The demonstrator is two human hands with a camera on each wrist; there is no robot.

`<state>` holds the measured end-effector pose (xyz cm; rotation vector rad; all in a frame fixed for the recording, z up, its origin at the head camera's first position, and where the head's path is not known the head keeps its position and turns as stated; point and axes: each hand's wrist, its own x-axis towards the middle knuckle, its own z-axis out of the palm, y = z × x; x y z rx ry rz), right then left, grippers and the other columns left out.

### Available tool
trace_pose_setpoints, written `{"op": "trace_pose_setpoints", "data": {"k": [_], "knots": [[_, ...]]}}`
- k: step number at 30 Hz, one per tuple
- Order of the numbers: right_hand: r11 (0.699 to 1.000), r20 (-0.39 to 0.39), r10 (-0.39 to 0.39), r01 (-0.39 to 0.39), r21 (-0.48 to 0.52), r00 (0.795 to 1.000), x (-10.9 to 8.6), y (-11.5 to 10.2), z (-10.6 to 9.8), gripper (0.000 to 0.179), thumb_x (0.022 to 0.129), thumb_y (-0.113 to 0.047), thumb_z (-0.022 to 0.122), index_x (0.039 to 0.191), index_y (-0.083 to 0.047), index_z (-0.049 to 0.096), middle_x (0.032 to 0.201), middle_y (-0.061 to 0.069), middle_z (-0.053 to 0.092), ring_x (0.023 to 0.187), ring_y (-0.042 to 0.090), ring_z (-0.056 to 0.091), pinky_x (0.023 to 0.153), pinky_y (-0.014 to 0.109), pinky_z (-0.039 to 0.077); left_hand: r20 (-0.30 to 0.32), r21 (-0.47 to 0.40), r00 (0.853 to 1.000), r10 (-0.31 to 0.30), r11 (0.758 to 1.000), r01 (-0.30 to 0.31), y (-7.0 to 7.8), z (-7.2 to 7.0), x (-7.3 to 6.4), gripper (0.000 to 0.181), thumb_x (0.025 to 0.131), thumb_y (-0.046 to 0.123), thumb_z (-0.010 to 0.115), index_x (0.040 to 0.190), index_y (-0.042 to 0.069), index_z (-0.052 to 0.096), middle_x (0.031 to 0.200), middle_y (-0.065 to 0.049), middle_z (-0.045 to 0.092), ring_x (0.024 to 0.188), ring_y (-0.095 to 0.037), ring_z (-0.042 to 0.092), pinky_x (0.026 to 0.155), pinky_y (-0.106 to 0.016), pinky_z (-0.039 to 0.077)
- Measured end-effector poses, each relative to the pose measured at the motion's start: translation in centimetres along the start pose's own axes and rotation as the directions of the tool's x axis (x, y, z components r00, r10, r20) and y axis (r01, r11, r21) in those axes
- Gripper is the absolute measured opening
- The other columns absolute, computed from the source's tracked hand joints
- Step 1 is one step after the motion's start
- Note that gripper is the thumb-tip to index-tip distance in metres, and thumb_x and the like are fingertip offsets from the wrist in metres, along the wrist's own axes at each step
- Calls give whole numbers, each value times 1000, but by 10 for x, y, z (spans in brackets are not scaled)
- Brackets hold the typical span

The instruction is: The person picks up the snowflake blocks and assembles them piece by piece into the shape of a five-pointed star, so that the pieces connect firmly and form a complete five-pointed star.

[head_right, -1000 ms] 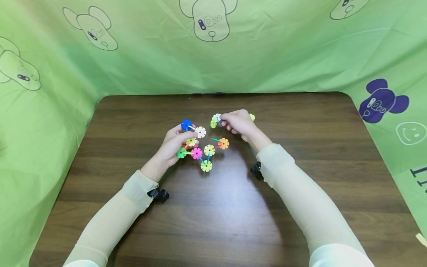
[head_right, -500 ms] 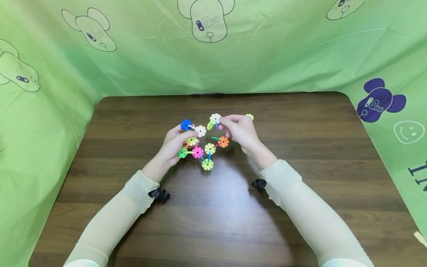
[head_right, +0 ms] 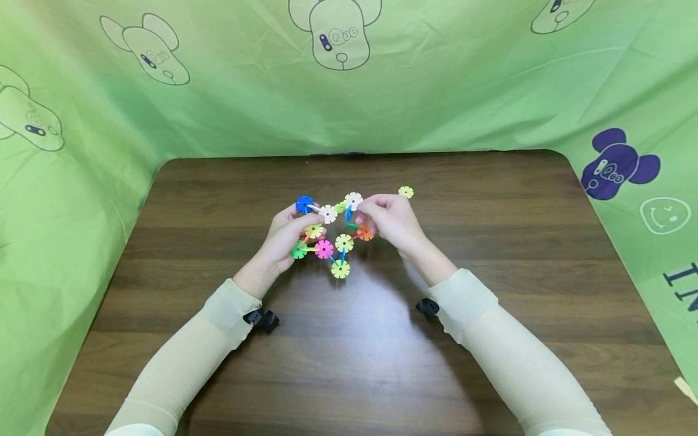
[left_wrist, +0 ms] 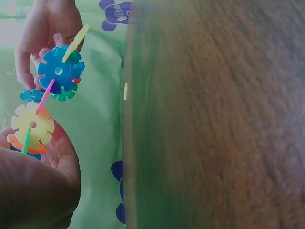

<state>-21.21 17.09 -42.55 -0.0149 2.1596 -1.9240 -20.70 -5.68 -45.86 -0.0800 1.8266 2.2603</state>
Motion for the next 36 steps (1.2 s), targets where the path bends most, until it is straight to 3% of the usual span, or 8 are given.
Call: {"op": "trace_pose_setpoints", "data": {"k": [7,15,20,24,29,33,36], "knots": [[977,81,-62,77,-200,995,-4,-1,-2,24,101,-11,62,98,12,64,77,9,69,58,11,53,55,22,46,38,46,999,21,999,-22,-1,-1,0,11,88,9,78,96,12,71,84,4,65,83,-13,55,81,-32,45],[975,107,-79,100,-199,991,-6,-2,-5,23,102,-13,66,94,9,68,74,6,69,57,9,51,48,19,37,68,15,997,31,999,-32,-2,-1,1,13,88,4,78,99,6,71,78,2,66,61,-8,51,60,-24,42],[971,118,-84,108,-213,989,-6,-2,-7,23,101,-11,66,90,8,69,70,6,67,55,11,50,45,19,34,91,-17,996,19,1000,-18,-2,-1,0,15,88,0,76,101,4,70,78,-2,70,60,-9,61,54,-22,42],[973,129,-80,105,-206,988,-7,-2,-7,23,102,-9,65,90,10,68,69,5,66,52,9,48,44,18,32,97,-39,995,14,999,-10,-3,0,0,15,87,-2,76,100,4,70,77,-2,71,61,-9,63,52,-20,40],[980,148,-59,86,-181,987,-7,-2,-7,23,102,-8,64,89,10,67,70,6,67,53,10,49,44,18,34,103,-15,994,24,1000,-22,-3,0,-1,15,87,-1,76,100,5,70,77,0,69,55,-7,52,48,-19,33],[976,187,-25,64,-206,982,-7,-2,-11,26,104,-13,63,90,7,68,70,7,65,54,9,47,45,19,33,116,-12,993,35,999,-34,-2,0,-2,14,88,1,75,100,4,69,78,-2,70,57,-9,60,47,-19,34],[963,195,6,47,-264,981,-6,-4,-21,35,105,-26,63,98,7,70,71,11,64,52,8,44,44,19,32,122,-25,992,39,999,-36,-2,1,-2,14,89,0,75,101,4,68,79,-3,70,63,-11,66,50,-19,39]]}}
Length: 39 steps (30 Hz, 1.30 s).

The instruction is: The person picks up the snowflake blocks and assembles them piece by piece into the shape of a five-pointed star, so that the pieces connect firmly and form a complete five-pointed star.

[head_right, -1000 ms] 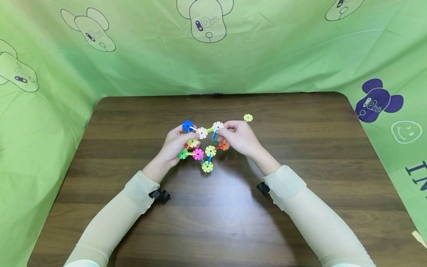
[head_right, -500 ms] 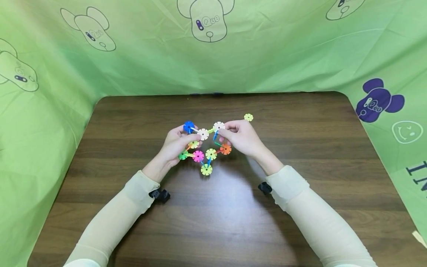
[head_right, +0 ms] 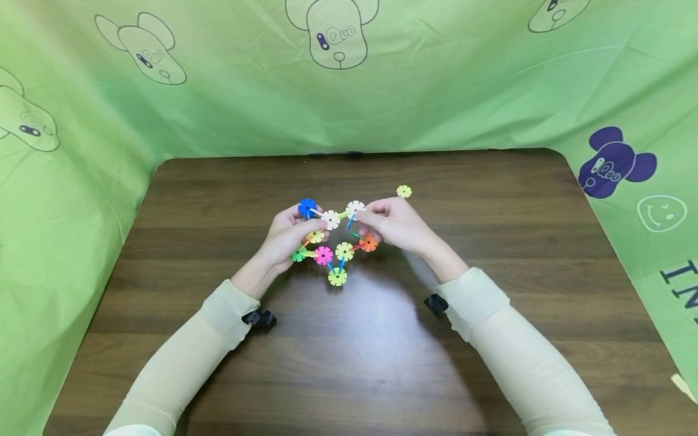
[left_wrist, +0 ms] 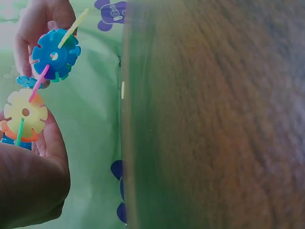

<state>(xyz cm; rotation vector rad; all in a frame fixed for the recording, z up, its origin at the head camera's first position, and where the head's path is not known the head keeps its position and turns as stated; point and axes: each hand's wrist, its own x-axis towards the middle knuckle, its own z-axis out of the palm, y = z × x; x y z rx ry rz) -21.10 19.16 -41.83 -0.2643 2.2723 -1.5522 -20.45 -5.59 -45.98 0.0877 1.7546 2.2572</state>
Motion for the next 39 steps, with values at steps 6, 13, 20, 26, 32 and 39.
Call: {"op": "trace_pose_setpoints", "data": {"k": [6,13,20,26,32,39], "knots": [[995,-141,75,-83,-47,987,14,15,-38,48,105,-40,61,118,7,67,88,9,71,58,8,54,44,20,37,-17,-6,1000,1,1000,-1,1,1,0,13,89,2,75,100,6,69,81,0,69,73,-12,66,67,-23,49],[903,-297,114,-223,-368,948,41,59,-71,46,100,-38,67,127,0,66,102,14,73,83,24,67,76,37,50,-49,38,998,-41,998,43,-1,0,-4,12,87,10,78,95,11,67,78,3,65,73,-12,57,60,-25,41],[778,-334,61,-255,-574,941,50,72,-72,58,98,-50,67,138,-9,63,111,16,67,100,36,62,79,53,47,-49,16,998,-50,999,51,-1,-2,-4,14,86,11,78,94,11,67,77,3,63,72,-11,54,58,-24,41],[793,-328,60,-244,-558,943,55,73,-73,44,97,-40,70,125,-6,68,112,18,67,102,37,61,84,53,46,-40,-12,996,-76,997,75,2,-2,-3,14,87,9,77,95,11,66,82,2,64,70,-10,52,58,-24,40],[859,-296,86,-221,-462,951,54,74,-76,40,94,-27,75,119,1,61,107,19,68,94,32,64,86,45,46,-24,-52,993,-112,992,111,3,0,-3,15,88,5,74,97,11,64,81,2,65,69,-9,61,54,-21,41],[969,-253,107,-158,-191,961,38,58,-65,39,96,-18,75,123,7,62,96,11,73,74,13,70,68,25,58,-10,-56,994,-109,993,108,2,-1,-3,16,89,4,72,100,8,61,80,-2,70,72,-14,73,53,-20,45]]}}
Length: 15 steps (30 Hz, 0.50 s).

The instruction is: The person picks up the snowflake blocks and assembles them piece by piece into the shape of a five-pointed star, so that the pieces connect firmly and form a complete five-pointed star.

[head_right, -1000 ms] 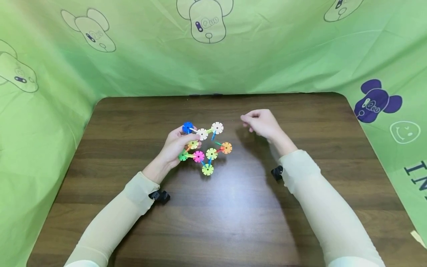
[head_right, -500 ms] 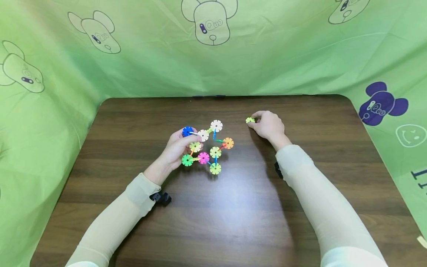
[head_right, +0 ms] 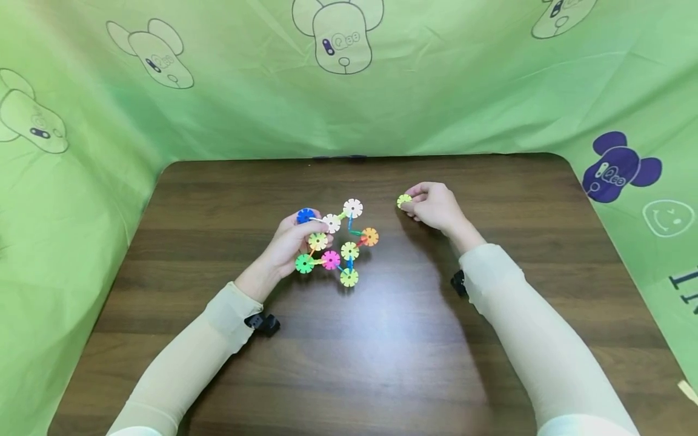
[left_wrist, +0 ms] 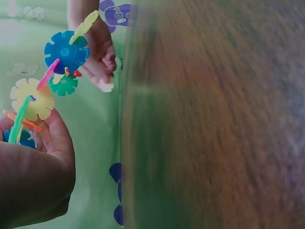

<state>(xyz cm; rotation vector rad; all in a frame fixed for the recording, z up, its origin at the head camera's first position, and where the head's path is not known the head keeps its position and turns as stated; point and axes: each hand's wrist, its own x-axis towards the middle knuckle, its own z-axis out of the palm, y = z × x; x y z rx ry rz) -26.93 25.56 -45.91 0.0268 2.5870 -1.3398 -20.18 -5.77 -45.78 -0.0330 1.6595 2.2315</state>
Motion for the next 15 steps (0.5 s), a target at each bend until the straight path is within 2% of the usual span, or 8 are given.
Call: {"op": "trace_pose_setpoints", "data": {"k": [3,7,15], "knots": [[994,35,-2,-2,112,999,-13,-11,4,38,97,-15,74,124,10,62,99,12,75,77,14,71,73,27,61,5,-18,1000,1,1000,0,0,0,1,16,89,4,72,99,7,60,80,-3,69,72,-15,73,54,-21,47],[979,75,-15,0,202,997,-32,-25,9,36,98,-11,72,124,12,62,100,14,76,82,14,72,79,32,61,7,-31,1000,2,1000,-1,1,2,0,14,89,4,71,97,8,60,80,-4,69,72,-16,73,55,-20,50],[945,114,-69,28,327,991,-69,-50,27,35,99,-7,70,123,16,59,93,13,75,82,18,74,77,31,62,-30,-95,1000,2,995,-5,3,6,0,17,90,1,71,100,7,58,84,-5,65,72,-16,74,64,-23,59]]}}
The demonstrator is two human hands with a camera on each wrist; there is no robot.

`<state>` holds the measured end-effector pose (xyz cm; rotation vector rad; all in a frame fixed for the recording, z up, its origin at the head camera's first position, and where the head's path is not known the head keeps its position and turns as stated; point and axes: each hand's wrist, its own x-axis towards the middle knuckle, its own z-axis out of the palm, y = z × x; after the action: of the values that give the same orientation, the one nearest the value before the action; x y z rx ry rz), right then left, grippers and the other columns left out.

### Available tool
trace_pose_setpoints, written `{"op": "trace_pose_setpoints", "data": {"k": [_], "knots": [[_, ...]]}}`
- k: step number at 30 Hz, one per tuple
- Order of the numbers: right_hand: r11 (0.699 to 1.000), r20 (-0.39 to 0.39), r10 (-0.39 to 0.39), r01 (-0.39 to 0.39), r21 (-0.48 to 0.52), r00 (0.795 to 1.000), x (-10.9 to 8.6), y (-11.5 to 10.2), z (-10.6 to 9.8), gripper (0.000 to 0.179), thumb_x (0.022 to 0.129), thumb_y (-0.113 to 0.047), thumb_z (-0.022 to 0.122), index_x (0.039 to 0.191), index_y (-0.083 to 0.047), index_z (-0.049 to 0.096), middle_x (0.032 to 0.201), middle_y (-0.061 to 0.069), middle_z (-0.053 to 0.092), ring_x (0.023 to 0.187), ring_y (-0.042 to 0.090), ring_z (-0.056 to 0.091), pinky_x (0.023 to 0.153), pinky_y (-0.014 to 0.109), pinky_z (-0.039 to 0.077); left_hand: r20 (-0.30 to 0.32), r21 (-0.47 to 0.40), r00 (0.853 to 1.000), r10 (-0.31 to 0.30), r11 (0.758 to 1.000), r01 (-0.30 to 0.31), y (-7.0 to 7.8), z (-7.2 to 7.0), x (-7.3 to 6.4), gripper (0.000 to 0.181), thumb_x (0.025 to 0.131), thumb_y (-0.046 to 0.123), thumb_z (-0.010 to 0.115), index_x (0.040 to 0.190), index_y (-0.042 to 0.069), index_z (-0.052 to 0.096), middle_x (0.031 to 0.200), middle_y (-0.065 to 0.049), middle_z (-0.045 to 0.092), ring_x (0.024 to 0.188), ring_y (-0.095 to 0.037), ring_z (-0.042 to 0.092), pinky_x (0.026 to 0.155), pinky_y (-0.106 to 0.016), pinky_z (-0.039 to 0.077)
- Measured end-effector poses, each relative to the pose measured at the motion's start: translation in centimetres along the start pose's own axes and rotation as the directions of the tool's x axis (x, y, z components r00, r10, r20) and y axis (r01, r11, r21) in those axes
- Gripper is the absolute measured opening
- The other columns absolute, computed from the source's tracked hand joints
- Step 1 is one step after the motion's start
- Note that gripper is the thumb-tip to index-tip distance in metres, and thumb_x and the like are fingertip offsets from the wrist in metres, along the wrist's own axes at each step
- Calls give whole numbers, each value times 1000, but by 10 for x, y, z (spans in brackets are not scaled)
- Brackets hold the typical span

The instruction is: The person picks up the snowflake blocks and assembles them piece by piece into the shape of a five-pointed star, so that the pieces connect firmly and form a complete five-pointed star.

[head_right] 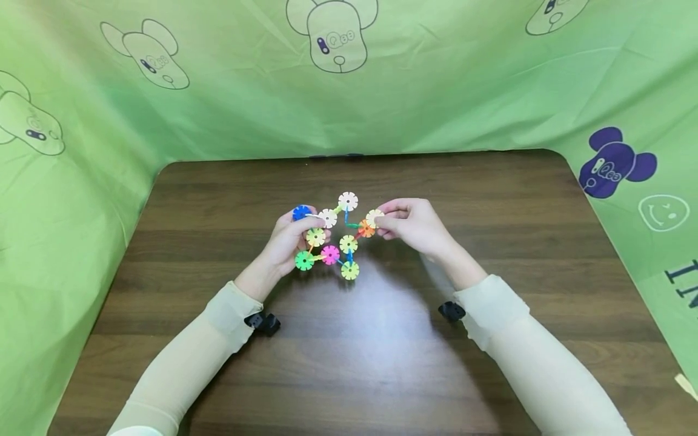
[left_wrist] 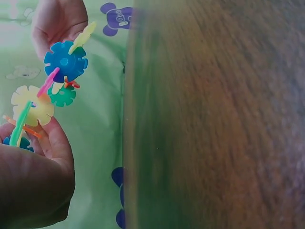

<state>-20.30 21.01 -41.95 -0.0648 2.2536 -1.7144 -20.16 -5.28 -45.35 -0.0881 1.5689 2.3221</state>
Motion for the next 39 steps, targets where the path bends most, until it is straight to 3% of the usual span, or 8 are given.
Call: {"op": "trace_pose_setpoints", "data": {"k": [10,18,23,29,31,35,39], "knots": [[993,-7,0,1,115,1000,-11,-6,33,32,97,-2,71,120,17,59,90,13,75,76,13,72,76,32,62,-23,-57,999,40,997,-41,-2,5,0,15,90,0,70,98,6,58,80,-5,65,72,-15,75,67,-25,60],[985,-30,-6,11,174,1000,-11,-6,42,32,97,-2,70,120,18,59,84,6,75,75,12,72,75,28,61,-49,-78,998,46,996,-50,-7,10,-1,15,89,-2,70,93,7,58,65,3,51,69,-13,71,54,-17,47],[974,-60,12,2,226,998,-11,-5,42,38,98,0,69,128,19,55,85,1,76,75,10,73,76,27,61,10,-92,999,36,995,-35,-9,11,-1,18,91,-5,67,100,7,57,71,0,61,71,-13,71,58,-19,48],[970,-72,11,7,242,997,-10,-3,41,36,98,-4,71,125,16,58,87,3,77,73,10,72,75,27,61,154,-25,987,47,999,-43,-7,10,-3,51,91,-10,62,140,3,52,92,-4,71,78,-15,73,69,-24,56],[976,-71,1,14,218,997,-10,-2,40,35,97,-5,72,123,15,60,87,4,77,73,11,72,74,27,61,189,21,981,49,998,-54,-6,9,-4,58,90,-11,61,146,2,48,96,-3,71,78,-14,74,71,-25,56],[986,-69,-24,35,164,997,-10,-1,39,34,97,-5,73,122,14,62,86,4,76,75,12,73,73,28,62,219,94,974,51,993,-73,-4,9,-4,54,92,-7,62,144,-1,48,95,-2,72,77,-14,75,73,-26,55],[989,-55,-42,49,137,998,-11,-2,40,33,96,-4,73,121,15,62,88,7,76,76,14,74,75,31,62,199,157,978,60,983,-92,-4,10,-2,40,99,9,66,136,2,52,93,-3,75,74,-17,75,80,-29,57]]}}
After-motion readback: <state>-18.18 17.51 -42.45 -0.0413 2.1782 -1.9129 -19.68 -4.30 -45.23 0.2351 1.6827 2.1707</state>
